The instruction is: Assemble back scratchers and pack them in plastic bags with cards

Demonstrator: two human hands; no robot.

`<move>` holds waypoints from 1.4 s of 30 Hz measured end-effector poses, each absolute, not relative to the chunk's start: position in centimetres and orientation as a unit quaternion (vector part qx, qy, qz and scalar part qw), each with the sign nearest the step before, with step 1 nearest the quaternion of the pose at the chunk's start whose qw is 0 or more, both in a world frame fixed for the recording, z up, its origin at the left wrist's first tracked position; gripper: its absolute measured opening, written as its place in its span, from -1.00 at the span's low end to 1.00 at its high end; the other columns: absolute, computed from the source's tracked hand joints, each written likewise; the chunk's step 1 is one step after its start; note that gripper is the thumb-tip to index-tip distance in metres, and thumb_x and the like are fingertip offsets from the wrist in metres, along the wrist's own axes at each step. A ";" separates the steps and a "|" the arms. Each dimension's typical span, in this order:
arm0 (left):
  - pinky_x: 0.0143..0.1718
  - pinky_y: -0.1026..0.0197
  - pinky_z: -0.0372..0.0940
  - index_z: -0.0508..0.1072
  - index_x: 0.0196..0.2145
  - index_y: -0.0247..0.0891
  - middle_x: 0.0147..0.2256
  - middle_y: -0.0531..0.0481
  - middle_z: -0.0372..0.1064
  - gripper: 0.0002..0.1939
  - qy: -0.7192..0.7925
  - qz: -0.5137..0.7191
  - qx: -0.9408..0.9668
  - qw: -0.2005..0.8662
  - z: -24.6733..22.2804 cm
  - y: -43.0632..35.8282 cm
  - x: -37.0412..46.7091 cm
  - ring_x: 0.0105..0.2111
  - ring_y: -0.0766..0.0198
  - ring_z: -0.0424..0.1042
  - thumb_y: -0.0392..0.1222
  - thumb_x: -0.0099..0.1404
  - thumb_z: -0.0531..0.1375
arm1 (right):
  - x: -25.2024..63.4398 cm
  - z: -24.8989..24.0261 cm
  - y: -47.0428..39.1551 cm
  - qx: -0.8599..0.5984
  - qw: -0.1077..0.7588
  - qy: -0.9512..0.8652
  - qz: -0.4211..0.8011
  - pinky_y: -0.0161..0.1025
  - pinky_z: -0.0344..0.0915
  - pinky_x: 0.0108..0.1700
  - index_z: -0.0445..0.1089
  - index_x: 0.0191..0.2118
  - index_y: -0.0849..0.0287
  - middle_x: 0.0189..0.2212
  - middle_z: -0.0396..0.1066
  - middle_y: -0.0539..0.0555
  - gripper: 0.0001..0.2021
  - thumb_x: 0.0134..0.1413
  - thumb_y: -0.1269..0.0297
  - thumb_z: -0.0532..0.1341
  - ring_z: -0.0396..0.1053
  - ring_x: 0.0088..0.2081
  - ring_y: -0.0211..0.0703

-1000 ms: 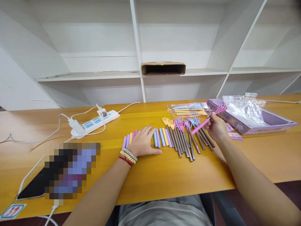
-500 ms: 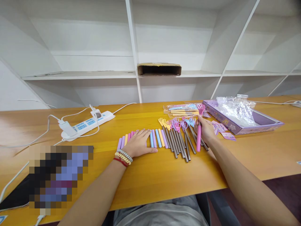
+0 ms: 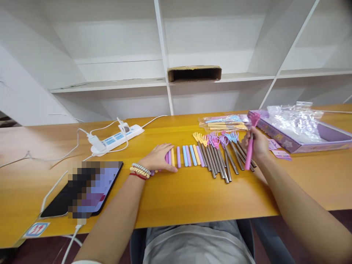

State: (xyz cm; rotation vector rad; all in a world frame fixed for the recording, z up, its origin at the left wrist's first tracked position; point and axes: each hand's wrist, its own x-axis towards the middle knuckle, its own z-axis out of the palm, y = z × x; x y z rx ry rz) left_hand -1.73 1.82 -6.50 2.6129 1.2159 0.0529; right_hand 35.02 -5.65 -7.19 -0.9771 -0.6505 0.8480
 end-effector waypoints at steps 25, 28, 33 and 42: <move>0.18 -0.27 -0.24 -0.39 0.30 -0.20 0.30 -0.35 -0.58 0.40 0.483 -0.139 0.846 0.180 -5.8 2.2 -5.1 0.27 -0.26 -0.49 0.24 -0.32 0.32 | 35.7 -7.4 -5.5 -0.480 0.754 -0.321 0.312 -0.30 -0.08 -0.67 0.17 -0.60 0.17 -0.80 0.08 -0.07 -0.72 0.08 0.22 0.11 0.04 -0.76 -0.34; 0.18 -0.28 -0.28 -0.42 0.30 -0.25 0.28 -0.39 -0.65 0.39 0.481 -0.131 0.850 0.169 -6.2 2.5 -4.9 0.26 -0.25 -0.55 0.28 -0.27 0.29 | 35.5 -7.6 -5.4 -0.492 0.744 -0.339 0.299 -0.32 -0.06 -0.67 0.19 -0.59 0.17 -0.79 0.11 -0.06 -0.72 0.06 0.18 0.14 0.07 -0.74 -0.34; 0.16 -0.33 -0.30 -0.33 0.31 -0.25 0.30 -0.41 -0.53 0.36 0.482 -0.087 0.856 0.166 -6.4 2.7 -4.5 0.27 -0.28 -0.50 0.31 -0.27 0.30 | 35.8 -7.7 -5.4 -0.503 0.733 -0.357 0.287 -0.33 -0.04 -0.68 0.19 -0.59 0.16 -0.80 0.10 -0.07 -0.70 0.07 0.15 0.15 0.06 -0.75 -0.34; -0.03 0.07 0.17 0.45 -0.17 -0.26 -0.24 -0.10 0.39 -0.57 0.394 0.277 0.850 0.216 -5.6 -2.1 2.8 -0.17 0.14 0.33 0.11 0.27 0.01 | 30.0 -6.0 -7.8 -0.517 0.633 -0.484 0.313 -0.41 0.06 -0.72 0.31 -0.54 0.16 -0.70 0.30 -0.02 -0.62 0.06 -0.05 0.15 0.16 -0.72 -0.36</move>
